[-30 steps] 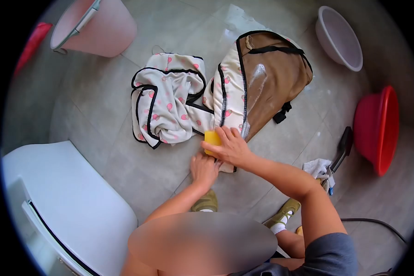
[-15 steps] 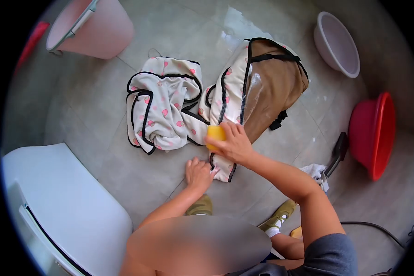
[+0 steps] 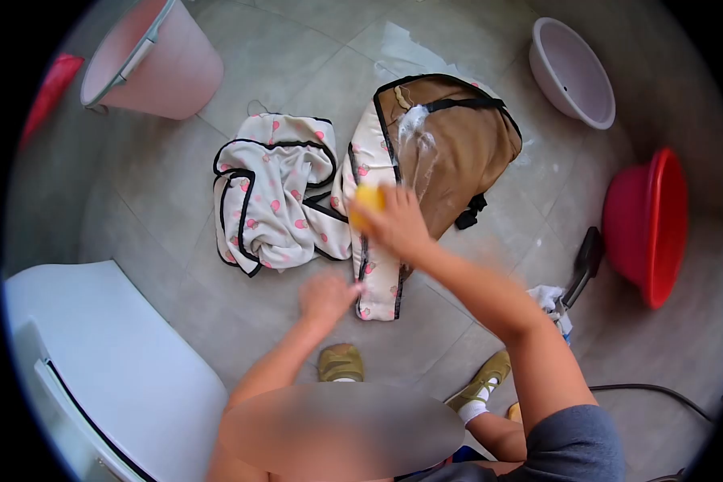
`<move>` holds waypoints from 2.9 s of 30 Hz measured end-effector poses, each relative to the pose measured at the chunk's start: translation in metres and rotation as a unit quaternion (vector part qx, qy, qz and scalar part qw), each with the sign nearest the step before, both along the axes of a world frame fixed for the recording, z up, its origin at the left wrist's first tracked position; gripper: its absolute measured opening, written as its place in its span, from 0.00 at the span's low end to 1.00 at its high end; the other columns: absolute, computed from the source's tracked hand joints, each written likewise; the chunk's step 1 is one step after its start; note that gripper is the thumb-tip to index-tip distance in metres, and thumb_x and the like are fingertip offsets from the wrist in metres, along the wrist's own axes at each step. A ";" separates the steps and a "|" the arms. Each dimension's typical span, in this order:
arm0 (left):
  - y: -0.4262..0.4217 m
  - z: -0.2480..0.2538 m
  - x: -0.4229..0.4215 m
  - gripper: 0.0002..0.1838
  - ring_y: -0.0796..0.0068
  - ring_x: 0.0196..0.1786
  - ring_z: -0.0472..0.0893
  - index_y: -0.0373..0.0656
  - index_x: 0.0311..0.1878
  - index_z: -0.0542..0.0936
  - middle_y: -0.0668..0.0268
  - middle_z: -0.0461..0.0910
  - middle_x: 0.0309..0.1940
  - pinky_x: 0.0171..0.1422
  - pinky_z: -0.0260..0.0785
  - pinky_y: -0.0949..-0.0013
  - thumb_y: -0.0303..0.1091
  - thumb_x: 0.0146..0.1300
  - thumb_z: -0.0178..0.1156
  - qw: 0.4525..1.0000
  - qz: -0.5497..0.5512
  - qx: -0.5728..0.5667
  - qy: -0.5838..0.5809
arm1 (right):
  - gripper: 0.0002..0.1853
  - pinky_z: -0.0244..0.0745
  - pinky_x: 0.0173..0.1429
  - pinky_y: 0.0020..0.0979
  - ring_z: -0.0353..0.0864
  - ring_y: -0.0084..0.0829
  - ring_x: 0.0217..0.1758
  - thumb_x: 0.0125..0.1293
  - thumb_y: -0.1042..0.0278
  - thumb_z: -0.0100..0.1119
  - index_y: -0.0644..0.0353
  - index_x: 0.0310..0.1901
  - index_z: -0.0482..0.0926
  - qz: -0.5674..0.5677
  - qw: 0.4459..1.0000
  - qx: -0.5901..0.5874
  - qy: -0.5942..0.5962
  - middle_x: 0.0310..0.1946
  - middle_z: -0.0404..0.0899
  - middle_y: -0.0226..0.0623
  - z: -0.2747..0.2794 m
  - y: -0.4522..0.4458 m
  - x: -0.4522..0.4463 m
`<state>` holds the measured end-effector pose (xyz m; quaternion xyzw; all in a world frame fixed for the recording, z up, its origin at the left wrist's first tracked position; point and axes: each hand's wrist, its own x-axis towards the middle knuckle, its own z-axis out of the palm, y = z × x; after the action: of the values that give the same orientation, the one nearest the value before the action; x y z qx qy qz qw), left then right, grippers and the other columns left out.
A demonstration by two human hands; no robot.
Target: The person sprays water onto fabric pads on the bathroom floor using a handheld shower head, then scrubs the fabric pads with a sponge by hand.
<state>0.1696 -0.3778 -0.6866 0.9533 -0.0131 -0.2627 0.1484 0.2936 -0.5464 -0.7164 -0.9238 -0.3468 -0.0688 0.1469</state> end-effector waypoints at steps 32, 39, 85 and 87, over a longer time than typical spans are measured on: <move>-0.005 0.043 0.058 0.26 0.61 0.54 0.75 0.41 0.58 0.76 0.60 0.74 0.48 0.58 0.67 0.59 0.19 0.51 0.56 0.933 -0.055 -0.180 -0.306 | 0.32 0.59 0.68 0.31 0.66 0.30 0.65 0.74 0.54 0.50 0.57 0.74 0.56 -0.271 0.665 0.388 0.579 0.64 0.68 0.34 0.087 -0.128 -0.140; -0.037 -0.027 0.036 0.09 0.61 0.51 0.75 0.43 0.39 0.80 0.63 0.75 0.42 0.57 0.66 0.56 0.30 0.52 0.62 0.887 -0.158 -0.251 -0.354 | 0.25 0.65 0.62 0.45 0.69 0.51 0.58 0.60 0.55 0.64 0.40 0.60 0.74 -0.119 0.974 0.124 0.146 0.56 0.68 0.52 0.044 -0.039 -0.045; -0.041 -0.060 0.045 0.12 0.61 0.36 0.73 0.47 0.23 0.71 0.64 0.73 0.28 0.38 0.60 0.57 0.33 0.45 0.67 0.879 -0.198 -0.240 -0.361 | 0.24 0.68 0.57 0.45 0.72 0.43 0.57 0.65 0.47 0.56 0.34 0.63 0.70 -0.114 0.989 -0.082 -0.052 0.55 0.71 0.45 -0.018 -0.048 0.132; -0.040 -0.062 0.044 0.12 0.61 0.36 0.73 0.48 0.23 0.71 0.64 0.73 0.28 0.39 0.60 0.57 0.34 0.45 0.67 0.881 -0.196 -0.232 -0.362 | 0.24 0.72 0.57 0.42 0.76 0.40 0.56 0.69 0.46 0.53 0.48 0.61 0.70 -0.171 0.969 -0.125 -0.128 0.55 0.74 0.44 -0.014 -0.043 0.134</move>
<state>0.2134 -0.4180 -0.7486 0.8982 -0.3134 0.0878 0.2954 0.4272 -0.5891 -0.7303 -0.9639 -0.2051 -0.1670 -0.0296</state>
